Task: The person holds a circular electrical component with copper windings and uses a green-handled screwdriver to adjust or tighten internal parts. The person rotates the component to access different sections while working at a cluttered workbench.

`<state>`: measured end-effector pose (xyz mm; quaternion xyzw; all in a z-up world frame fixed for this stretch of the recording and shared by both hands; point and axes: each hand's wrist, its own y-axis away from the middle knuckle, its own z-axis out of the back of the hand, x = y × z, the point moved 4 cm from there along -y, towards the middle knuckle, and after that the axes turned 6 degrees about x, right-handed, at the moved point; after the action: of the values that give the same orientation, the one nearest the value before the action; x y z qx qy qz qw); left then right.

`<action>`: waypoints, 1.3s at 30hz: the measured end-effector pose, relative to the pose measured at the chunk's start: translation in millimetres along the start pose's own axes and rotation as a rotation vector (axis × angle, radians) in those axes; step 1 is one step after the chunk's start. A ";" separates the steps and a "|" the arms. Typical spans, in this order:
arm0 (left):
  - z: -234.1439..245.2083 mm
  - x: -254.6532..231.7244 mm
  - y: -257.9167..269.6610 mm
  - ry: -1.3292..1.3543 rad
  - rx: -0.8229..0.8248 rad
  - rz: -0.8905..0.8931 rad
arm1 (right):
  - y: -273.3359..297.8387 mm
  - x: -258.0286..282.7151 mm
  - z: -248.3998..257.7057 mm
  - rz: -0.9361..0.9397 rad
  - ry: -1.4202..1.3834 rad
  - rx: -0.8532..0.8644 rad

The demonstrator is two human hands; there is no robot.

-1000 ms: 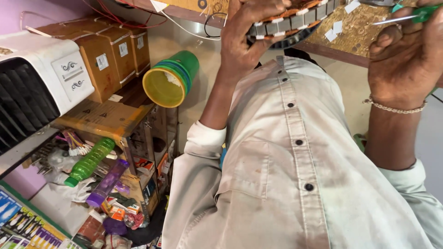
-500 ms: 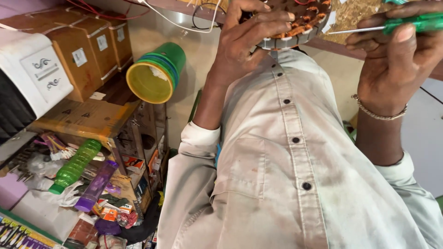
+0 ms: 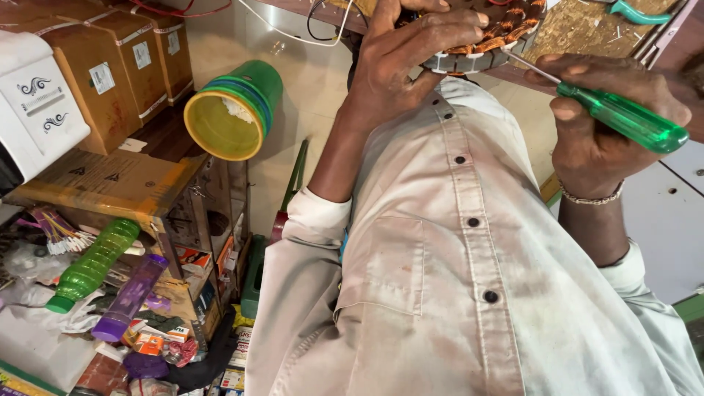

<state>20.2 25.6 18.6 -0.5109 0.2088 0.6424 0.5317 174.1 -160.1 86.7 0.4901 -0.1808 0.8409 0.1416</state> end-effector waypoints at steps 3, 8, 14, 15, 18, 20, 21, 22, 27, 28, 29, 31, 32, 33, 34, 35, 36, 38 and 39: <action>-1.2 -0.3 -0.8 -0.023 -0.001 0.007 | -1.5 -0.3 2.2 -0.029 -0.176 0.036; 0.3 -1.9 -2.5 -0.071 -0.023 0.012 | -5.4 0.7 3.6 -0.034 -0.153 0.033; 2.3 -5.5 -5.0 -0.075 -0.035 0.029 | -17.0 12.7 3.7 -0.014 -0.057 0.081; 3.0 -6.0 -5.8 -0.073 -0.038 0.031 | -19.4 14.8 3.8 -0.016 -0.030 0.086; 4.2 -9.3 -7.1 -0.076 -0.030 0.053 | -25.5 19.7 3.9 -0.026 0.015 0.102; 3.8 -11.5 -9.5 -0.097 -0.039 0.060 | -28.7 18.6 3.9 -0.060 -0.008 0.114; 2.7 -13.0 -11.3 -0.113 -0.054 0.057 | -30.0 17.3 4.4 -0.077 0.020 0.117; 3.4 -14.3 -13.0 -0.114 -0.062 0.043 | -31.9 16.2 5.9 -0.093 0.126 0.116; 7.3 -16.8 -16.7 -0.124 -0.052 -0.022 | -40.8 17.3 5.4 -0.020 0.111 0.127; 6.8 -16.2 -16.8 -0.142 -0.041 -0.021 | -42.1 18.0 5.2 -0.013 0.123 0.137; 6.3 -15.3 -16.3 -0.142 -0.033 -0.003 | -43.6 19.1 5.0 -0.006 0.135 0.148; 6.2 -16.1 -15.1 -0.140 -0.014 0.032 | -47.2 24.9 5.4 0.008 0.163 0.165; 6.6 -15.5 -14.9 -0.136 -0.001 0.029 | -50.2 26.4 5.5 -0.003 0.191 0.171; 6.6 -14.9 -15.1 -0.132 0.013 0.027 | -53.3 27.8 5.5 -0.013 0.218 0.176; 5.9 -15.1 -15.4 -0.129 0.026 0.027 | -56.7 28.6 6.0 -0.041 0.258 0.180; 5.2 -14.8 -16.1 -0.128 0.035 0.035 | -60.1 29.2 6.5 -0.068 0.298 0.183; 5.0 -14.0 -16.0 -0.129 0.045 0.046 | -63.2 28.9 5.9 -0.096 0.333 0.188; 4.8 -12.8 -15.9 -0.148 0.048 0.069 | -68.0 27.5 4.3 -0.151 0.402 0.196; 4.7 -12.5 -15.8 -0.167 0.041 0.081 | -70.0 28.5 2.9 -0.117 0.365 0.208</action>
<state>31.3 29.0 35.8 -0.4359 0.1973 0.6991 0.5313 191.7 -97.1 124.5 0.3512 -0.0357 0.9202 0.1693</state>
